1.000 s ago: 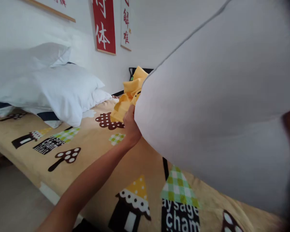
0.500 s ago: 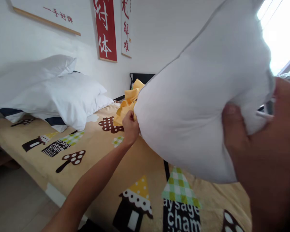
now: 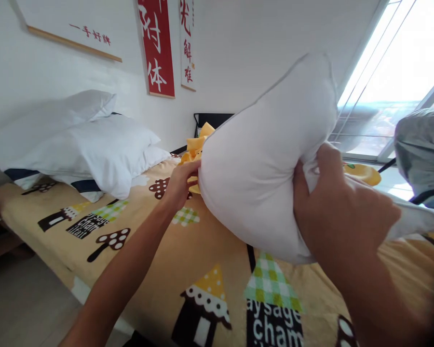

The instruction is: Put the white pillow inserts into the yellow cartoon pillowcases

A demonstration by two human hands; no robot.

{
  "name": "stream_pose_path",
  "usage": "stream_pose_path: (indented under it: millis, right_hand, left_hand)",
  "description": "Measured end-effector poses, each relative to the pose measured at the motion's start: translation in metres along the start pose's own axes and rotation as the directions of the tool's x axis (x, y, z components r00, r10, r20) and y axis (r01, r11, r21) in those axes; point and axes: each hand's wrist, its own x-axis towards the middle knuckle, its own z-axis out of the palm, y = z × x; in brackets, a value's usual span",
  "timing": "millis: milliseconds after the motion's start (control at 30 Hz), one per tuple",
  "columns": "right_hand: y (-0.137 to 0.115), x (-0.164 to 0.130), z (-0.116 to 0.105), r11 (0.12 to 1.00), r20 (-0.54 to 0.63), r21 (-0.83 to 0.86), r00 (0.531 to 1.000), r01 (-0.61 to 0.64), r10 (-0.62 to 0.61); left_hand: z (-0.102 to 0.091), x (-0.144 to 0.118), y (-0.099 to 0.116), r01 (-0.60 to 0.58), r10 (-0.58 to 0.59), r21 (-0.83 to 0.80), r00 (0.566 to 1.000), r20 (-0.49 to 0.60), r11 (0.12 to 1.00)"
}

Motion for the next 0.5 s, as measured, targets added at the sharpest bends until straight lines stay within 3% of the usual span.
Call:
stream_pose_path:
  millis: [67, 167, 267, 333, 433, 500]
  right_hand:
    - [0.001, 0.001, 0.004, 1.000, 0.021, -0.017, 1.000, -0.004, 0.004]
    - [0.001, -0.004, 0.012, 0.999, 0.026, -0.027, 0.999, 0.046, -0.045]
    - [-0.001, -0.010, 0.020, 0.992, 0.063, -0.024, 0.990, 0.126, -0.124]
    - [-0.004, -0.014, 0.024, 0.985, 0.123, -0.021, 0.978, 0.170, -0.167]
    - [-0.010, -0.024, 0.029, 0.974, 0.193, -0.032, 0.957, 0.225, -0.215]
    - [-0.012, -0.036, 0.032, 0.956, 0.203, -0.012, 0.936, 0.295, -0.286]
  left_hand:
    - [-0.003, 0.000, 0.002, 0.013, -0.019, 0.076, 0.997, 0.075, 0.997]
    - [-0.001, 0.000, -0.003, -0.089, 0.063, 0.289, 0.993, 0.099, 0.953]
    - [0.007, -0.002, -0.015, -0.188, 0.182, 0.588, 0.981, 0.071, 0.787]
    - [0.013, -0.003, -0.023, -0.182, 0.242, 0.728, 0.970, 0.023, 0.661]
    - [0.010, -0.001, -0.032, -0.124, 0.273, 0.795, 0.960, -0.054, 0.593]
    - [-0.004, 0.000, -0.038, -0.069, 0.165, 0.776, 0.985, -0.046, 0.627]
